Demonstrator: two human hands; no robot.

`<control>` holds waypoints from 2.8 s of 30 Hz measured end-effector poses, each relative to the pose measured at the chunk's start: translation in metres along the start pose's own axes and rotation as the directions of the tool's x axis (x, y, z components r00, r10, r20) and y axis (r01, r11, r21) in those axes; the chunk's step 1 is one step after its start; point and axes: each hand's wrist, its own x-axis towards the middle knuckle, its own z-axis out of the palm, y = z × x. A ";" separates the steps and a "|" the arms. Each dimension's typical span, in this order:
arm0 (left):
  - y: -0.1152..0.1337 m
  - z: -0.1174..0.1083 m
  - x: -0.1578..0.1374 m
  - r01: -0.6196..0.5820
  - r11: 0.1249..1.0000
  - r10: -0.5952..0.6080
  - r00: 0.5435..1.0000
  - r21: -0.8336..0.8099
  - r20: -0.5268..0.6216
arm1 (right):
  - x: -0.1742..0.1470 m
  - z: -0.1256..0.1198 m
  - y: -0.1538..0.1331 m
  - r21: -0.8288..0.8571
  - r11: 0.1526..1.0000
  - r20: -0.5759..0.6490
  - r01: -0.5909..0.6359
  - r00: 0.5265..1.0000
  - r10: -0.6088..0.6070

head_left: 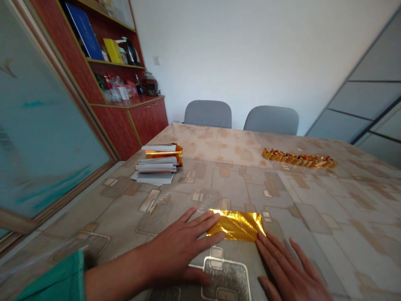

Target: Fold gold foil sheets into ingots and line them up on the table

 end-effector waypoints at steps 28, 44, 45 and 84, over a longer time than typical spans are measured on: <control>0.000 0.005 0.034 -0.016 0.995 0.047 0.949 0.102 -0.312 | 0.094 0.010 -0.004 0.432 0.895 0.142 -0.110 0.989 0.053; -0.016 0.012 0.039 0.112 0.973 -0.187 0.898 -0.202 -0.398 | 0.092 0.023 -0.016 0.435 0.874 0.100 -0.218 0.976 0.194; -0.016 0.011 0.040 0.128 0.969 -0.206 0.894 -0.212 -0.398 | 0.092 0.024 -0.016 0.454 0.860 0.097 -0.234 0.972 0.213; -0.019 0.012 0.048 0.306 0.948 -0.308 0.801 -0.092 -0.513 | 0.098 0.041 -0.016 0.239 0.930 0.002 -0.280 0.958 0.288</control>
